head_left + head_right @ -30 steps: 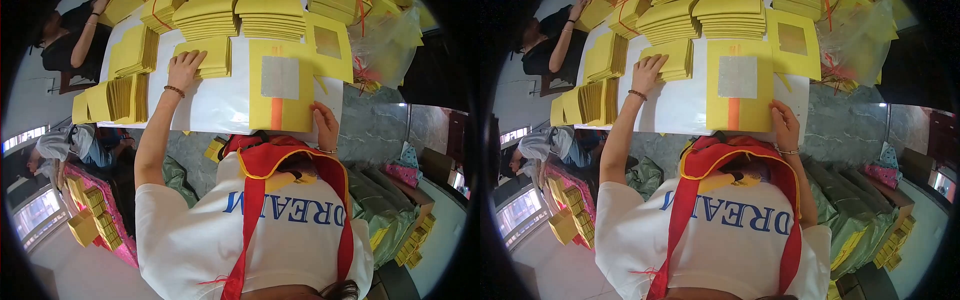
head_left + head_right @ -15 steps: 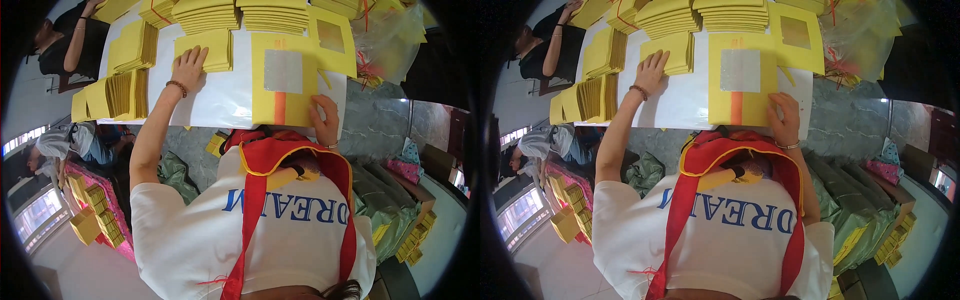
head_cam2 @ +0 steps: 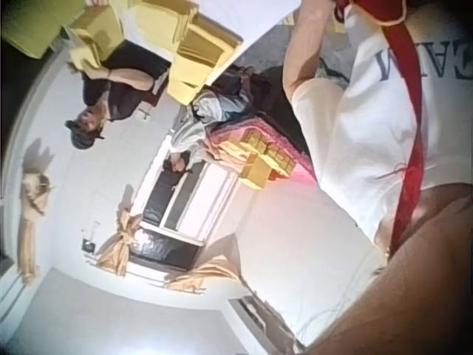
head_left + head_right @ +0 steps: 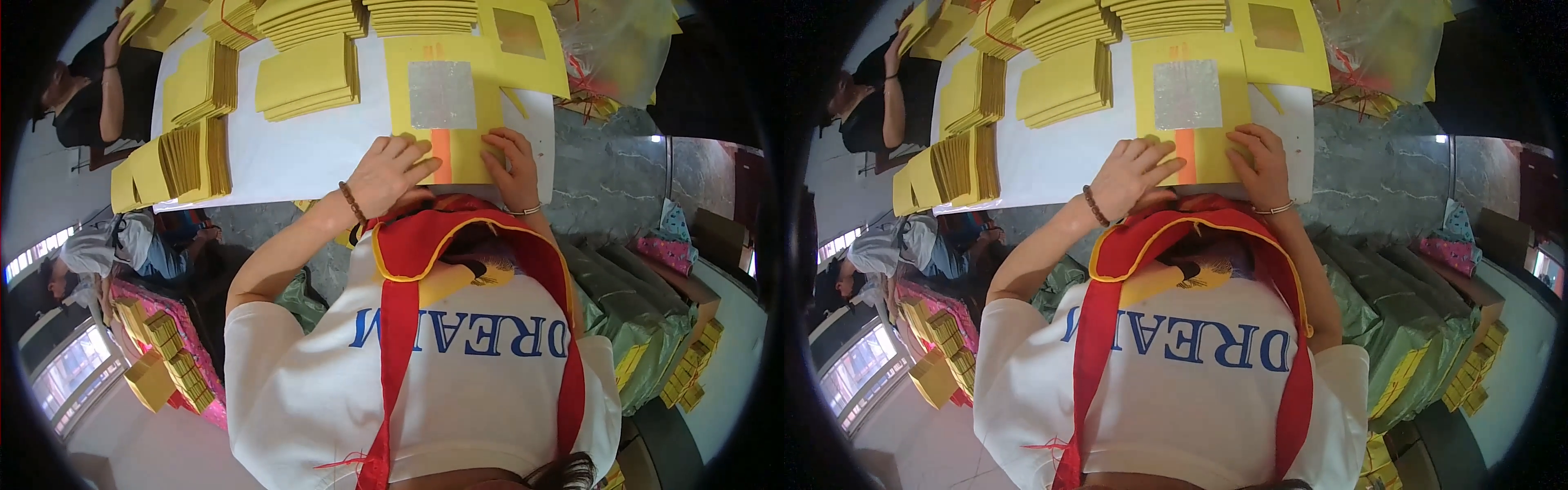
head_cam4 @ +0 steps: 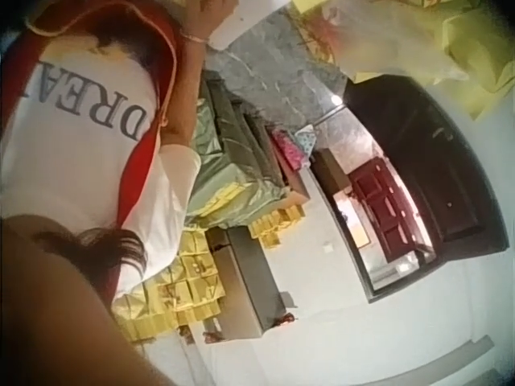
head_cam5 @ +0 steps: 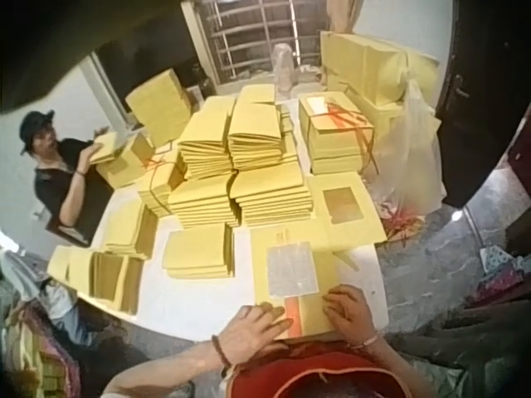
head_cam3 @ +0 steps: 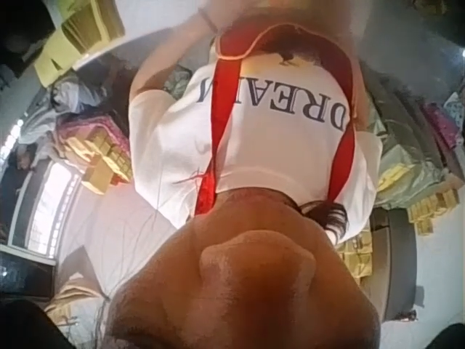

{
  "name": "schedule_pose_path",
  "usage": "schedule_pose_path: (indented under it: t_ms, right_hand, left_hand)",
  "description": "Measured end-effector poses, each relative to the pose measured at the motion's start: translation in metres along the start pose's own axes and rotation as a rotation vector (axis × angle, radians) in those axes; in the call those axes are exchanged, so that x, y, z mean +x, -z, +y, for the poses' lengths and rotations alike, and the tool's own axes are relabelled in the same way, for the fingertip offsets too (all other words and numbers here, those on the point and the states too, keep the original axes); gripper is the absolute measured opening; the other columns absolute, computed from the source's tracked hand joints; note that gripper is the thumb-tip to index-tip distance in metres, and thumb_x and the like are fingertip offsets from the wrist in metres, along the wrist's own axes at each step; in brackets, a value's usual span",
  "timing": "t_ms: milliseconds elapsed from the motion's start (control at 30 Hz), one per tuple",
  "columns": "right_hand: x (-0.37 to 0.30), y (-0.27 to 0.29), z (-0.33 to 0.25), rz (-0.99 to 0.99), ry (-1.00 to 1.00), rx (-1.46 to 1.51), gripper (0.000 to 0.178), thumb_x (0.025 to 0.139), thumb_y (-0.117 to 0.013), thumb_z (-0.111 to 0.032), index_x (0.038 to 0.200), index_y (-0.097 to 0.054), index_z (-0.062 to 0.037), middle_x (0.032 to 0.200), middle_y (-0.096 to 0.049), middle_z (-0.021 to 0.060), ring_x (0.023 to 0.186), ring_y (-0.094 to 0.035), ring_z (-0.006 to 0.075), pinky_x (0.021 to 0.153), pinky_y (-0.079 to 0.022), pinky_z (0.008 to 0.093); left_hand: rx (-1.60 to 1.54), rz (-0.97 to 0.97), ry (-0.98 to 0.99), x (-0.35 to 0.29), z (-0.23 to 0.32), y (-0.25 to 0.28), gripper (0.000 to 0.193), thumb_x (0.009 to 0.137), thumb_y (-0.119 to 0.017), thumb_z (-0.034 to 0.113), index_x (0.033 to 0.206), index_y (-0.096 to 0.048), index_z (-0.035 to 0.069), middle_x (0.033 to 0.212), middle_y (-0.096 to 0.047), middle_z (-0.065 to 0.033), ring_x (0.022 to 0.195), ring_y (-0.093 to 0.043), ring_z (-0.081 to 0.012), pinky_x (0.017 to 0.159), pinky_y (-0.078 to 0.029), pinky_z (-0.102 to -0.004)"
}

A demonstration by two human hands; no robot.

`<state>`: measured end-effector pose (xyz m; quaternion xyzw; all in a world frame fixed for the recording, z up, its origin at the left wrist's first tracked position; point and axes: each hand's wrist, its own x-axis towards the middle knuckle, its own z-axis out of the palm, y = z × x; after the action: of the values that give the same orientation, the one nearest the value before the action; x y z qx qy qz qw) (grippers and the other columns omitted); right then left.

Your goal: Folding sheets of yellow joss paper with silver foil centers.

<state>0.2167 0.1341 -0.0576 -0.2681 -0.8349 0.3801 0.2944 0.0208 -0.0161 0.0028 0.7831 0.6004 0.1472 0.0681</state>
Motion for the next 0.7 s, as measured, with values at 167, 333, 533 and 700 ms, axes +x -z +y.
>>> schedule_pose_path:
  t_ms: [167,333,533,700]
  right_hand:
    - [-0.001,0.001,0.001,-0.037,-0.027,0.029,0.024,0.077,-0.062,-0.008,0.100,-0.062,-0.0036,0.110,-0.054,0.0098,0.105,-0.050,0.0239,0.091,-0.039,0.0319]
    - [0.000,0.002,0.001,-0.040,-0.057,0.099,0.022,0.077,-0.061,-0.007,0.099,-0.062,-0.0030,0.110,-0.054,0.0098,0.105,-0.050,0.0225,0.091,-0.039,0.0310]
    - [0.000,0.003,0.004,-0.035,-0.213,0.393,0.025,0.090,-0.047,-0.020,0.097,-0.063,-0.0015,0.110,-0.055,0.0095,0.106,-0.048,0.0212,0.093,-0.035,0.0300]
    - [0.003,0.007,0.001,-0.039,-0.224,0.467,0.040,0.095,-0.033,-0.024,0.098,-0.063,0.0014,0.111,-0.054,0.0105,0.107,-0.046,0.0213,0.096,-0.032,0.0300]
  left_hand:
    - [0.045,-0.036,-0.007,0.002,0.000,0.003,0.047,0.075,-0.063,0.029,0.116,-0.052,0.008,0.113,-0.051,-0.0078,0.103,-0.047,-0.0243,0.082,-0.037,-0.0343]
    - [0.049,0.009,-0.007,0.002,-0.001,-0.005,0.038,0.075,-0.063,0.022,0.110,-0.056,0.007,0.107,-0.054,-0.0073,0.099,-0.050,-0.0237,0.079,-0.041,-0.0345]
    - [-0.212,0.141,-0.039,0.005,-0.010,-0.005,0.017,0.077,-0.061,0.010,0.092,-0.059,0.001,0.088,-0.057,-0.0106,0.079,-0.055,-0.0275,0.069,-0.046,-0.0350]
    - [-0.507,0.082,0.175,0.009,-0.019,0.000,0.010,0.082,-0.057,0.009,0.086,-0.058,-0.001,0.073,-0.055,-0.0143,0.070,-0.053,-0.0307,0.061,-0.044,-0.0370]
